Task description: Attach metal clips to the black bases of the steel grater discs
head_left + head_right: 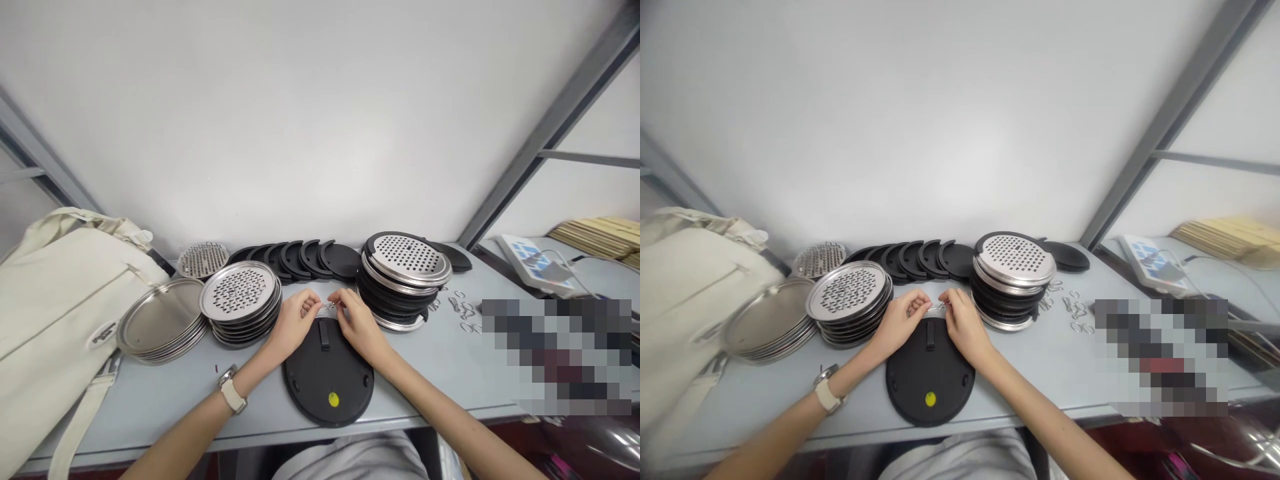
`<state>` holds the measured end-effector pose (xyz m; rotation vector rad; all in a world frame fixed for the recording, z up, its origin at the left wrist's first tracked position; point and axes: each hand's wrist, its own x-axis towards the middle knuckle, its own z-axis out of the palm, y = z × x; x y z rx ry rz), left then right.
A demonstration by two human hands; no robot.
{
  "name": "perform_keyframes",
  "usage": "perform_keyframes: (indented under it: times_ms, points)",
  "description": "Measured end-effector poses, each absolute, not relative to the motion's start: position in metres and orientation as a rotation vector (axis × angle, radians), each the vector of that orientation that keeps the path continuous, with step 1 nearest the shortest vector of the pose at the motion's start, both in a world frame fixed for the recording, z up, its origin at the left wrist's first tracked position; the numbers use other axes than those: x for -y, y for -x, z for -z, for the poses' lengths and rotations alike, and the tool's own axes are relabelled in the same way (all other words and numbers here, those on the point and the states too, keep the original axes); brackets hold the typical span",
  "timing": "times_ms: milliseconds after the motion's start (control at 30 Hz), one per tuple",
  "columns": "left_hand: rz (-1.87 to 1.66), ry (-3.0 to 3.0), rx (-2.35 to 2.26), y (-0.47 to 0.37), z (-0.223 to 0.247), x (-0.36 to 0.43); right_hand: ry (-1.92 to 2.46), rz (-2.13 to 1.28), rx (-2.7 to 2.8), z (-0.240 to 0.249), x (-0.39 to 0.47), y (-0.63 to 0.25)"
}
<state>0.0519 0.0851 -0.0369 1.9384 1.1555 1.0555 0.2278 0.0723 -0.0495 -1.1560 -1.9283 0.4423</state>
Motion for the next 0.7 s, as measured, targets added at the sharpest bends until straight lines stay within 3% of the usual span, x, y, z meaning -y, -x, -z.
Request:
perform_keyframes:
  times_ms: [700]
  points:
    - [-0.832,-2.119,-1.106,-0.040,0.013,-0.080,1.086,-0.531,2.017,0.041,-0.067,-0.224]
